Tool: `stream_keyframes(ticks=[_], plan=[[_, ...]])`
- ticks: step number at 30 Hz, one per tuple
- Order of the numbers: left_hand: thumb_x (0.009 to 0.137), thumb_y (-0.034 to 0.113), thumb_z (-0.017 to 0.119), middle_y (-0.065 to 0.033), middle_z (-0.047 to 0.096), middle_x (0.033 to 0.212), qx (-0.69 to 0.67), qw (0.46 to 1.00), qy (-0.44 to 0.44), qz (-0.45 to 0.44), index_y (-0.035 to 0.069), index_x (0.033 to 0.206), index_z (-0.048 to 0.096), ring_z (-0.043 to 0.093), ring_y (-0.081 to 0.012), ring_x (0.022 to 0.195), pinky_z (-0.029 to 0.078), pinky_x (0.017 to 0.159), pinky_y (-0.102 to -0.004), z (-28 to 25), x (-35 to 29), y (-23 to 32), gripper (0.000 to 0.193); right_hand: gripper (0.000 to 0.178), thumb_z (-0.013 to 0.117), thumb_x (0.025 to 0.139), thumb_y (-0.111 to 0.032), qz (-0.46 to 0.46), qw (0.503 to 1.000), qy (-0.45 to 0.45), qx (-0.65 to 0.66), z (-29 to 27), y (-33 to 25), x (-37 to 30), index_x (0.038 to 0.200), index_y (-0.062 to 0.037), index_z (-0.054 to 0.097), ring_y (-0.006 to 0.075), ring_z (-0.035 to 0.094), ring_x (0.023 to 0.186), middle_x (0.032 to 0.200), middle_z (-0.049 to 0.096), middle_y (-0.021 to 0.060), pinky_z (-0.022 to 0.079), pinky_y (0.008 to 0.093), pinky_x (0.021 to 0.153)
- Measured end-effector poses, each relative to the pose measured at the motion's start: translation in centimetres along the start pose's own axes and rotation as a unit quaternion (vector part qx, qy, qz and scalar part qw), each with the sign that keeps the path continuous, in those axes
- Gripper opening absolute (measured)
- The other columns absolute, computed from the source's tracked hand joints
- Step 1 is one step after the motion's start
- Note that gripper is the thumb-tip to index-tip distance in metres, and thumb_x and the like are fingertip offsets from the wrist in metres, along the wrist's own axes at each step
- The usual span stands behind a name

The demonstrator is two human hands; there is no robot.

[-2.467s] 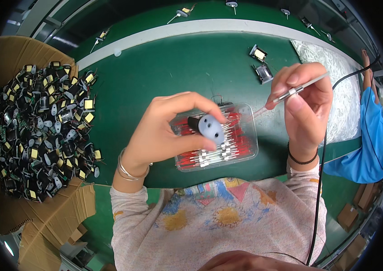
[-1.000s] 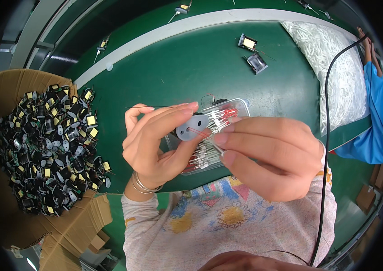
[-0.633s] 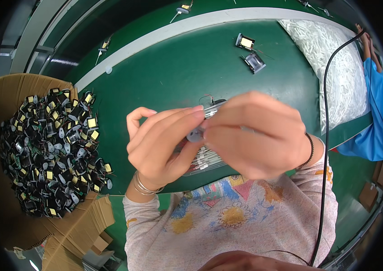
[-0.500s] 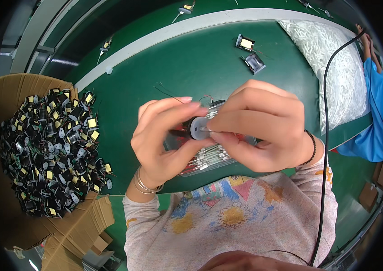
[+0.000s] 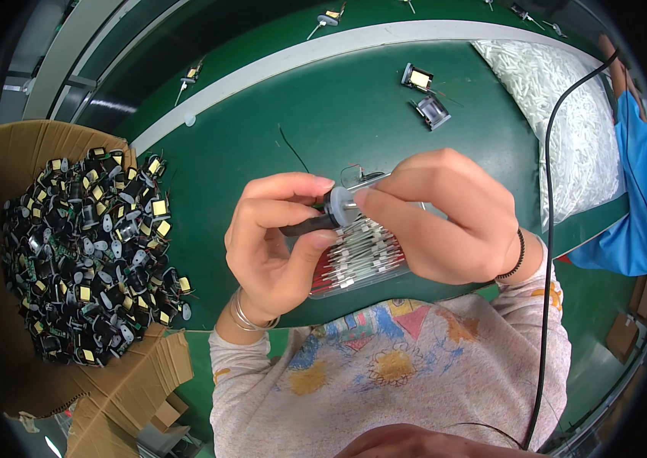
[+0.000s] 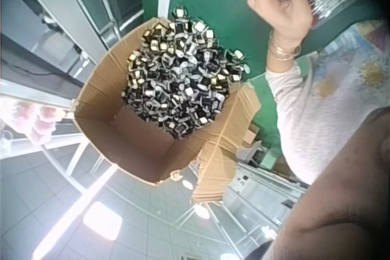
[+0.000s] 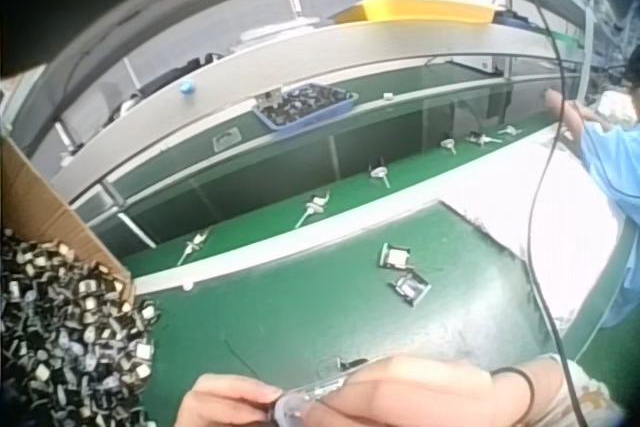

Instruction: The person assembles electronic components by inserting a wire into a small gray plastic part using a metal tool and then joining it with a black component.

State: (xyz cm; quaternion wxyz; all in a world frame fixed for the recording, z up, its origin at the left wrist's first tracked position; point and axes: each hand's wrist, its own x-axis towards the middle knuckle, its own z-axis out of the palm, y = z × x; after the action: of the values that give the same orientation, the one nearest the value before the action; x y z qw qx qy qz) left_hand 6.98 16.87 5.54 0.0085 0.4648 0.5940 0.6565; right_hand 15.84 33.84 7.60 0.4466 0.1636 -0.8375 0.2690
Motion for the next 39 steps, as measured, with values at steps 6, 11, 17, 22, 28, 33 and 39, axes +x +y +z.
stream_keyframes(ticks=[6, 11, 17, 22, 28, 33, 39], plan=[[0.067, -0.009, 0.069, -0.0215, 0.062, 0.097, 0.137, 0.99, -0.02, 0.038, -0.004, 0.087, 0.055, 0.061, -0.0215, 0.079, 0.051, 0.067, -0.0285, 0.0, -0.6, 0.5, 0.025, 0.032, 0.06, 0.049, 0.003, 0.089, 0.98, -0.08, 0.162, -0.4, 1.5, 0.3, 0.08, 0.0025, 0.068, 0.0209, 0.058, 0.061, 0.072, 0.06, 0.0083, 0.048, 0.0285, 0.053], [0.065, -0.009, 0.07, -0.0215, 0.062, 0.095, 0.08, 0.996, 0.032, 0.021, -0.004, 0.084, 0.055, 0.062, -0.022, 0.077, 0.052, 0.066, -0.0301, 0.7, -0.8, 0.4, 0.025, 0.03, 0.058, 0.052, 0.009, 0.023, 0.997, 0.011, 0.076, 0.5, 0.2, -0.7, 0.08, 0.0037, 0.067, 0.0227, 0.058, 0.061, 0.072, 0.06, 0.0103, 0.049, 0.0302, 0.054], [0.065, -0.009, 0.072, -0.0206, 0.062, 0.094, 0.04, 0.997, 0.067, 0.023, -0.004, 0.082, 0.054, 0.063, -0.0221, 0.078, 0.052, 0.067, -0.0287, 0.8, -0.5, 0.4, 0.024, 0.029, 0.059, 0.052, 0.012, 0.023, 0.991, 0.015, 0.129, 1.2, 0.3, -0.4, 0.079, 0.004, 0.066, 0.0233, 0.059, 0.064, 0.074, 0.06, 0.011, 0.048, 0.0304, 0.054], [0.065, -0.004, 0.074, -0.0166, 0.065, 0.093, 0.06, 0.997, 0.043, -0.025, -0.002, 0.082, 0.056, 0.063, -0.0215, 0.079, 0.052, 0.066, -0.0287, -0.6, -0.5, 0.7, 0.024, 0.026, 0.063, 0.054, 0.01, 0.025, 0.991, -0.009, 0.128, 2.2, 0.4, 0.6, 0.079, 0.0034, 0.065, 0.0219, 0.058, 0.06, 0.072, 0.061, 0.0092, 0.047, 0.0285, 0.052], [0.076, 0.009, 0.069, -0.0115, 0.062, 0.098, 0.197, 0.977, 0.017, -0.085, 0.002, 0.098, 0.055, 0.061, -0.023, 0.085, 0.049, 0.072, -0.0303, -4.2, 1.0, -3.4, 0.027, 0.012, 0.068, 0.074, 0.0, 0.23, 0.942, -0.09, 0.226, 7.2, 5.4, 0.6, 0.085, 0.0024, 0.067, 0.016, 0.063, 0.07, 0.079, 0.066, 0.0086, 0.05, 0.0254, 0.06], [0.074, 0.014, 0.07, -0.0098, 0.058, 0.102, 0.625, 0.776, -0.031, -0.08, 0.007, 0.103, 0.058, 0.05, -0.0297, 0.097, 0.04, 0.088, -0.0406, -13.0, -1.5, -5.2, 0.032, 0.016, 0.065, 0.082, -0.012, 0.389, 0.879, -0.024, 0.275, 13.3, 15.7, 3.0, 0.092, 0.0008, 0.066, 0.01, 0.062, 0.071, 0.083, 0.066, 0.0047, 0.049, 0.0224, 0.059], [0.063, 0.005, 0.071, -0.0057, 0.051, 0.113, 0.804, 0.562, -0.096, -0.169, 0.011, 0.1, 0.062, 0.044, -0.0277, 0.111, 0.036, 0.087, -0.0402, -20.5, -4.3, -5.5, 0.038, 0.036, 0.054, 0.091, -0.014, 0.575, 0.74, -0.08, 0.341, 15.4, 24.9, 4.0, 0.124, 0.0, 0.051, 0.0169, 0.061, 0.093, 0.113, 0.061, 0.0097, 0.055, 0.0297, 0.083]])
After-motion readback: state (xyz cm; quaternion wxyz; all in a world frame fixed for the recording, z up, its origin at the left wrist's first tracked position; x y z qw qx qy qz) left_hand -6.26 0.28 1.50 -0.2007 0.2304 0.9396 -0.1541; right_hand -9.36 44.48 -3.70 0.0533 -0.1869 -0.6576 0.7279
